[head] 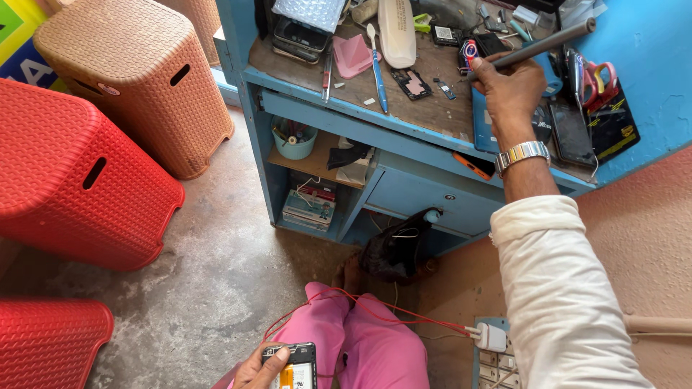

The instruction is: The person applies adhesive to the edges of a disassembled smartphone chassis and then aligns a new screen assembly onto it. They handle the phone, adhesive, and screen components while seated in a workshop.

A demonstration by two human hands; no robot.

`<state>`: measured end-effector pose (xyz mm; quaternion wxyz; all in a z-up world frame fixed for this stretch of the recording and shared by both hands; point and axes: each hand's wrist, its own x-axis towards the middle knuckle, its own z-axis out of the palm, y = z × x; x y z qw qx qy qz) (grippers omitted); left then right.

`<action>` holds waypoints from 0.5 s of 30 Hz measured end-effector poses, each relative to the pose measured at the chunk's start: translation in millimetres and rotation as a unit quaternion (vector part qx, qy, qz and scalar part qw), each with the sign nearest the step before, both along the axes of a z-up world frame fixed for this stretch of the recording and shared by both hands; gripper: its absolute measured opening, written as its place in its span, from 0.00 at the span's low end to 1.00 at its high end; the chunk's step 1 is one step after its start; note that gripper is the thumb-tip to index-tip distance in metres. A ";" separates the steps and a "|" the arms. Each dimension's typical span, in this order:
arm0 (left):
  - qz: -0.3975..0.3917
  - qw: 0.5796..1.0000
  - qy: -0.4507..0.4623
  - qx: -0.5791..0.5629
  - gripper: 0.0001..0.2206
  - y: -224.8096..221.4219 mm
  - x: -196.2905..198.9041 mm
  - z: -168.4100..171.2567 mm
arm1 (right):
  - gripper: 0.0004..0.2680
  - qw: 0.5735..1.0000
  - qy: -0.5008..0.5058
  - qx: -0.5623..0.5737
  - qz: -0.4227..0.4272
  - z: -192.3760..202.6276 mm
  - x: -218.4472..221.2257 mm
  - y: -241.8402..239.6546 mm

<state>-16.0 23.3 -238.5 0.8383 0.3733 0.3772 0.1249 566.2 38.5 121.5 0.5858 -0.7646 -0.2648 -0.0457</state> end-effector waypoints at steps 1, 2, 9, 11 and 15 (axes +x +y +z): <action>-0.002 1.000 0.000 -0.001 0.12 0.0 -0.4 -3.2 | 0.06 1.000 0.000 -0.001 -0.001 -1.4 -0.3 1.9; 0.005 1.000 0.000 -0.010 0.12 -0.2 -0.5 -4.8 | 0.05 1.000 -0.001 -0.002 -0.001 -2.5 -0.3 3.4; 0.001 0.997 0.047 -0.062 0.14 7.5 3.4 17.1 | 0.06 0.999 0.024 0.031 0.014 1.0 1.4 -1.5; -0.006 0.997 0.046 -0.057 0.14 8.2 7.8 36.0 | 0.06 0.999 0.025 0.038 0.024 7.0 -2.4 -8.2; 0.028 0.997 0.007 -0.068 0.13 5.3 22.4 97.2 | 0.06 0.994 0.070 0.083 0.005 26.7 -26.7 -17.7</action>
